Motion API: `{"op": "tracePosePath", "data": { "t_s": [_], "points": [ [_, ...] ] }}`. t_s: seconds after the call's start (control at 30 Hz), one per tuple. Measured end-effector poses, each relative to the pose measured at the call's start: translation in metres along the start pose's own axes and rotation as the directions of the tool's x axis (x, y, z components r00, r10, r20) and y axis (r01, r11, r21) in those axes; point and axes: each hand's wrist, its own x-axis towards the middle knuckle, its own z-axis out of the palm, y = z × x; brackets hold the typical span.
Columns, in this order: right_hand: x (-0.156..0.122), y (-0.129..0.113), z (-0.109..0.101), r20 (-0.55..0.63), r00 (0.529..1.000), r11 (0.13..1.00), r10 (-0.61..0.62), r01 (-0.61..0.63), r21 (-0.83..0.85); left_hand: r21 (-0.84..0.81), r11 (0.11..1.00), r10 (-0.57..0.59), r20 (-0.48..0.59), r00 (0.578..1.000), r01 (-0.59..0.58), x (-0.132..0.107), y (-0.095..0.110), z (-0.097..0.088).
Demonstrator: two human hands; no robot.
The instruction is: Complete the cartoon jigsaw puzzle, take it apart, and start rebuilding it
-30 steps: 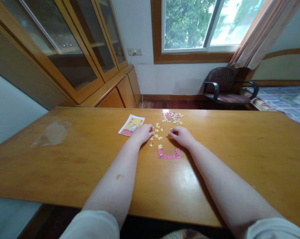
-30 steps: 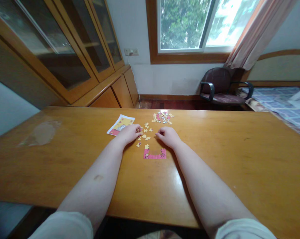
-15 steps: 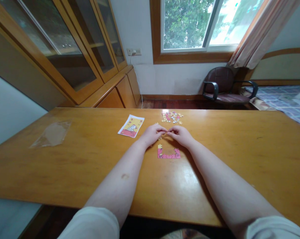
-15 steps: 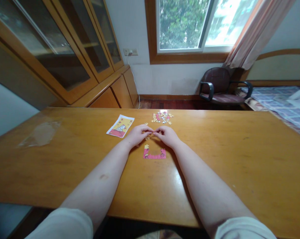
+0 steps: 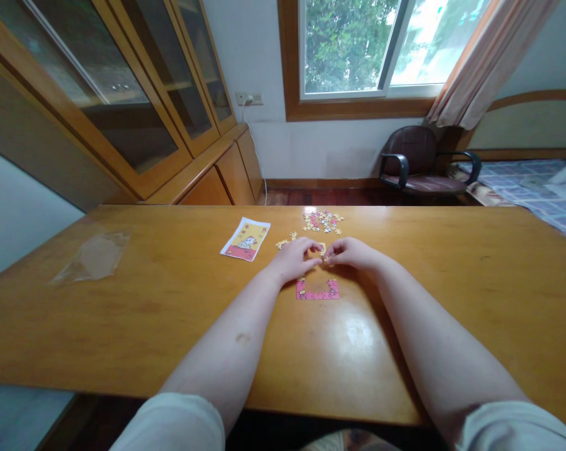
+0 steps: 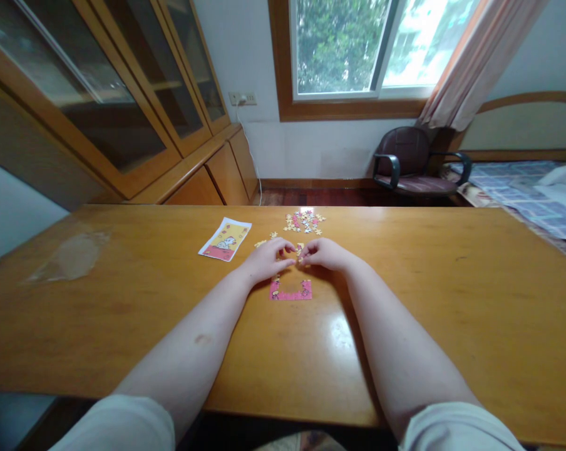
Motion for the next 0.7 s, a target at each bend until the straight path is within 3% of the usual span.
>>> {"op": "tracePosePath", "data": {
  "t_s": [0.13,0.27,0.47,0.7],
  "points": [
    [-0.008,-0.002,-0.011,0.087,0.988,0.985,0.126,-0.114,-0.130,0.145,0.987,0.057,0.064,0.996,-0.066,-0.004,0.008,0.005],
    [-0.006,0.000,-0.010,0.180,0.977,0.988,0.113,-0.091,-0.126,0.218,0.975,0.008,0.133,0.991,-0.037,-0.007,0.014,0.015],
    [-0.004,0.001,-0.009,0.140,0.981,0.983,0.131,-0.110,-0.149,0.253,0.967,-0.026,0.205,0.978,-0.027,-0.007,0.015,0.022],
    [-0.004,0.004,-0.009,0.137,0.985,0.987,0.103,-0.085,-0.133,0.215,0.977,-0.033,0.191,0.981,-0.009,-0.007,0.015,0.022]
  ]
}}
